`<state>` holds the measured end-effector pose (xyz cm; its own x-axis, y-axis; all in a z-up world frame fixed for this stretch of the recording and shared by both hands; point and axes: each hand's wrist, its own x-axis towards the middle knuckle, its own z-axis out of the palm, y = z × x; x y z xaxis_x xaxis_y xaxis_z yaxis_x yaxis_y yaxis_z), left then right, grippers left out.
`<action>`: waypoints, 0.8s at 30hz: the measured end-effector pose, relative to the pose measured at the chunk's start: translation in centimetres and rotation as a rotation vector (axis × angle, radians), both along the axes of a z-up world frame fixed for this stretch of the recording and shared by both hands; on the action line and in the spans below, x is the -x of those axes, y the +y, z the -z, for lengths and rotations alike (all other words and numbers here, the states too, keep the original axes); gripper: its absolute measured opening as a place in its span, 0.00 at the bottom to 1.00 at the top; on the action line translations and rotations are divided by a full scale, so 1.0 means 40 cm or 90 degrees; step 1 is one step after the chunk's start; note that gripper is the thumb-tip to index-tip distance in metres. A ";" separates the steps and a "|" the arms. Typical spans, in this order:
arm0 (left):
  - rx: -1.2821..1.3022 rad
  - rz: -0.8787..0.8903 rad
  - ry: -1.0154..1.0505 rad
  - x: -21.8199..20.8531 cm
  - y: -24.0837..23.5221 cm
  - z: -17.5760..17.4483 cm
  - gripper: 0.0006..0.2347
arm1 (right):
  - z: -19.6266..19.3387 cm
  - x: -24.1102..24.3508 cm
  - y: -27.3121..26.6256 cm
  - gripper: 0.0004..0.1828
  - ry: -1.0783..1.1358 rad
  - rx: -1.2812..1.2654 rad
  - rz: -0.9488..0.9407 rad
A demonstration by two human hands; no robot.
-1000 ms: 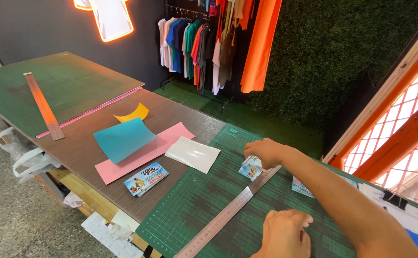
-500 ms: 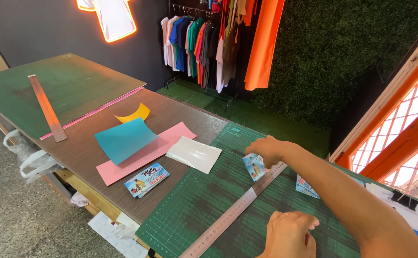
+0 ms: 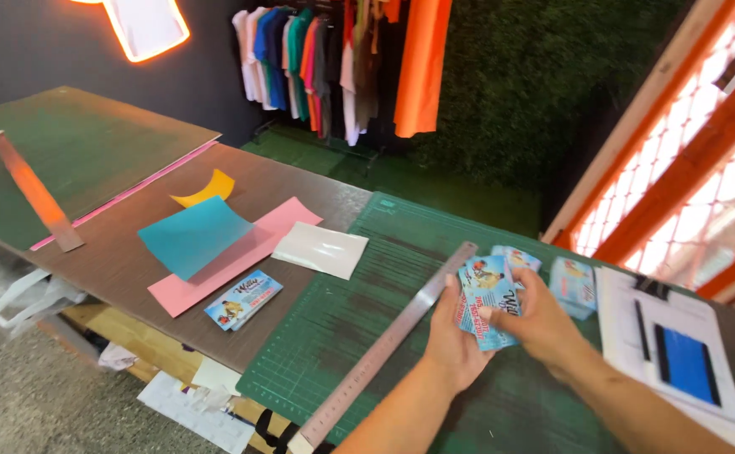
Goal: Sorting and stacking small printed cards on a cutting mat
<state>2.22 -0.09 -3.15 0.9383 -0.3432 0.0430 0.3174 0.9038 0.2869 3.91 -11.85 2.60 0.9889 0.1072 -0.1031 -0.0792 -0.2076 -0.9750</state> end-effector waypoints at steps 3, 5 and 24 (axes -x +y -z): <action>0.002 0.095 -0.042 -0.041 -0.026 0.097 0.20 | 0.050 0.050 -0.050 0.36 -0.089 0.103 0.081; -0.025 0.131 -0.055 -0.036 -0.015 0.097 0.19 | 0.058 0.083 -0.080 0.34 -0.119 0.149 0.093; -0.485 0.061 -0.023 0.026 -0.036 0.040 0.15 | 0.088 0.111 -0.231 0.22 -0.087 -0.223 0.308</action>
